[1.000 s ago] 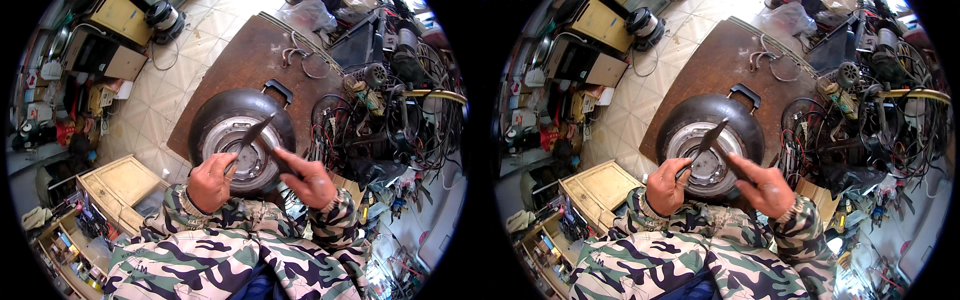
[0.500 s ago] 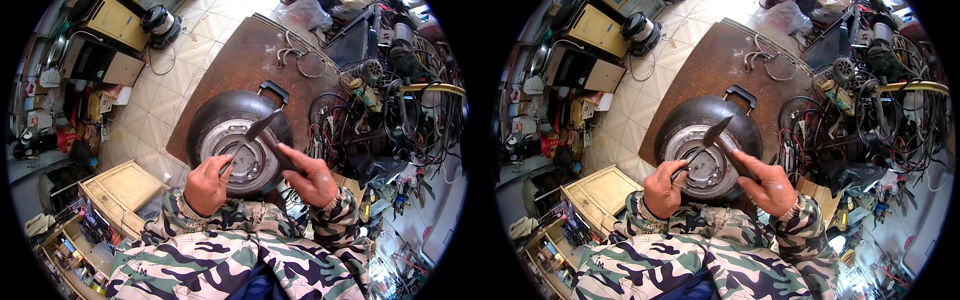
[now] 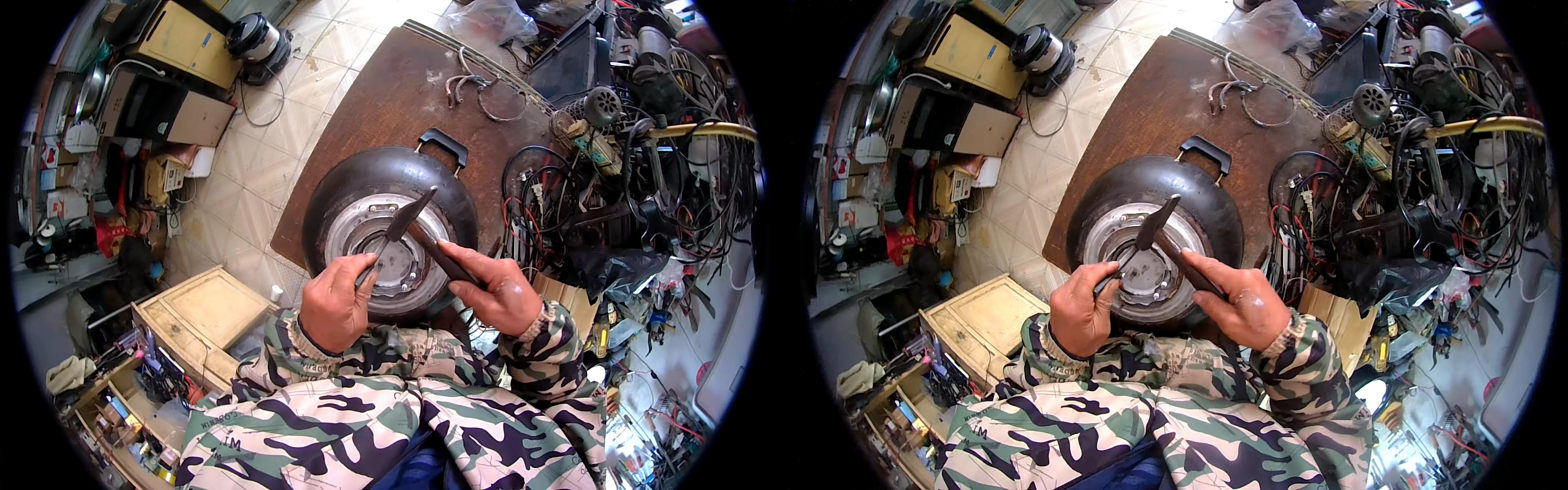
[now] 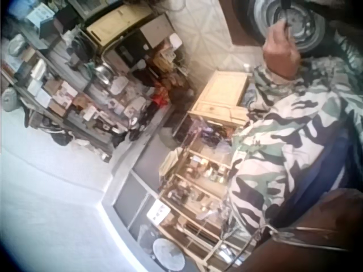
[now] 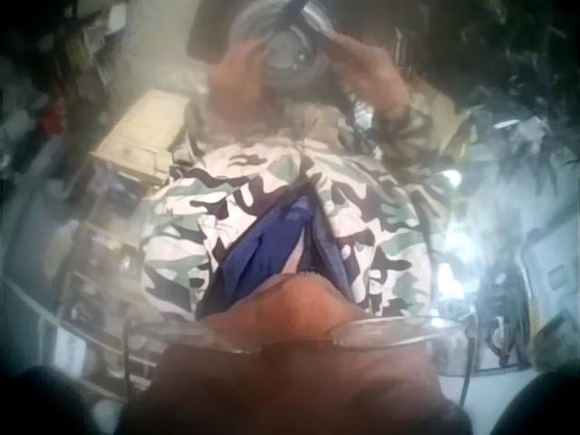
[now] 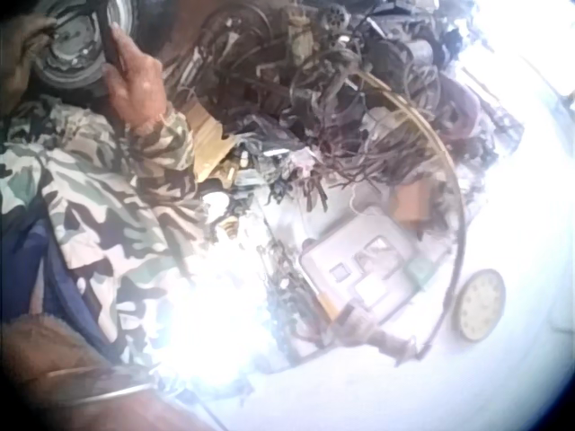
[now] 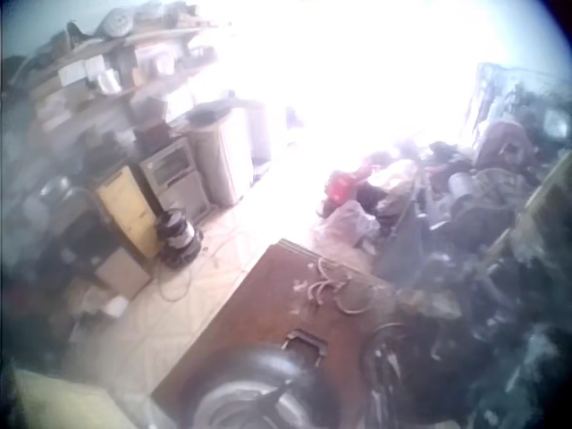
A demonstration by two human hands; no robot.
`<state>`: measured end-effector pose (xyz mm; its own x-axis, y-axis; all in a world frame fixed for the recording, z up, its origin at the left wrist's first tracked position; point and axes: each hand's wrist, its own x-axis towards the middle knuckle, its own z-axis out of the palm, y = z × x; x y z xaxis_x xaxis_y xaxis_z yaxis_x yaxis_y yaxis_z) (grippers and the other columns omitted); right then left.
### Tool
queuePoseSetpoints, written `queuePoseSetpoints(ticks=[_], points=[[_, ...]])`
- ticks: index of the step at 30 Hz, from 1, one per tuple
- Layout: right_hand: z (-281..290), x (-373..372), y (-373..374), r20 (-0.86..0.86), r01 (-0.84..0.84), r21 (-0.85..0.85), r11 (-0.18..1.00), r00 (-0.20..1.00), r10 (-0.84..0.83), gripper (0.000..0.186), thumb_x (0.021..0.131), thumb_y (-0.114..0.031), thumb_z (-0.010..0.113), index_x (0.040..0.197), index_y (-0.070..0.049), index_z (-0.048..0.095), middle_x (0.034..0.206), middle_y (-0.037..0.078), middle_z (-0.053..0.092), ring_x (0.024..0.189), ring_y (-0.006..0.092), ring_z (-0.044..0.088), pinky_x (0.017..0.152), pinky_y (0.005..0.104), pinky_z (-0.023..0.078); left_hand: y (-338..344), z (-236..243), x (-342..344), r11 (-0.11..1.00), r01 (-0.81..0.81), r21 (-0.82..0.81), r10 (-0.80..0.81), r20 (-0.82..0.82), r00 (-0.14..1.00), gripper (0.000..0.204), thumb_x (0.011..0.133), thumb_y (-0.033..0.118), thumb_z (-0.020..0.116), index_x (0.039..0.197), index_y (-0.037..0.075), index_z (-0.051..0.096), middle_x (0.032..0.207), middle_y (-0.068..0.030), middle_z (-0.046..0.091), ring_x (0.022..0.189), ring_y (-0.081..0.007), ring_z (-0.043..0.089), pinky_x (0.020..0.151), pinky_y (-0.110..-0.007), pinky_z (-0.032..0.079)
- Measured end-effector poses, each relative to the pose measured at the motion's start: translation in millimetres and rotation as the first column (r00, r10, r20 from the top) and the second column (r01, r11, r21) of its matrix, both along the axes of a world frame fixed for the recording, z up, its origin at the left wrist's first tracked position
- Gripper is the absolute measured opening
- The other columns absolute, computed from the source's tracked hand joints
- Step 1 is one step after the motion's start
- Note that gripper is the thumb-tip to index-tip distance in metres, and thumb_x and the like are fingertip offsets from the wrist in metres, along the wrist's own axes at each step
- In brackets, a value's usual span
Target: The person uses a hammer and a metal chisel to repeatedly tap and pry at the central cone of a large speaker mounted on a workbench. They adjust the chisel position and strike it to loosen or reshape the metal cone while holding the speaker steady.
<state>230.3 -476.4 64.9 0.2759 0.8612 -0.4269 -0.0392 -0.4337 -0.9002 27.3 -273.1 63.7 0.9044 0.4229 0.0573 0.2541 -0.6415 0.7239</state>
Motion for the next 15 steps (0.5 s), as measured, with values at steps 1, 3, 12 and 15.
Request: queuePoseSetpoints(ticks=[1, 3, 12, 15], points=[[1.3, -2.7, -0.6, -0.048, 0.095, -0.005, 0.995, 0.994, -0.095, 0.060, 0.096, -0.001, 0.069, 0.155, -0.001, 0.054, 0.128, 0.029, 0.073, 0.120, 0.0392, 0.074, 0.101, 0.0365, 0.055, 0.4, 1.5, 0.1, 1.000, -0.011, -0.012, 0.011, -0.001, 1.000, 0.033, 0.092, -0.002, 0.077, 0.123, -0.003, 0.067, 0.108, -0.0228, 0.074, 0.094, -0.0424, 0.075, 0.081, -0.045, 0.062], [-2.3, -6.0, -1.9, 0.012, 0.109, 0.066, 0.992, 0.994, -0.110, 0.059, 0.097, -0.001, 0.069, 0.155, 0.000, 0.054, 0.130, 0.029, 0.072, 0.121, 0.0377, 0.074, 0.101, 0.0359, 0.054, 3.2, 3.9, 4.5, 0.999, -0.009, -0.035, 0.009, 0.005, 1.000, 0.028, 0.097, 0.000, 0.074, 0.124, -0.003, 0.067, 0.106, -0.0228, 0.074, 0.093, -0.0395, 0.076, 0.080, -0.042, 0.061], [23.8, -1.9, -21.9, -0.119, 0.331, -0.112, 0.937, 0.932, -0.343, 0.058, 0.100, 0.003, 0.066, 0.157, 0.004, 0.052, 0.136, 0.020, 0.073, 0.121, 0.0135, 0.065, 0.104, 0.0293, 0.051, -5.4, -1.2, 6.3, 0.996, 0.081, -0.044, -0.079, 0.040, 0.996, 0.034, 0.092, -0.002, 0.078, 0.125, -0.003, 0.068, 0.111, -0.0227, 0.075, 0.098, -0.0415, 0.076, 0.084, -0.044, 0.063], [18.7, -9.1, -32.1, -0.030, 0.311, -0.054, 0.949, 0.949, -0.313, 0.059, 0.100, 0.003, 0.067, 0.156, 0.005, 0.052, 0.133, 0.021, 0.074, 0.119, 0.0157, 0.069, 0.102, 0.0292, 0.052, -8.4, -4.8, 7.0, 0.995, 0.090, -0.036, -0.089, 0.033, 0.995, 0.034, 0.093, -0.002, 0.077, 0.126, -0.003, 0.068, 0.110, -0.0233, 0.075, 0.098, -0.0415, 0.076, 0.084, -0.044, 0.063]])
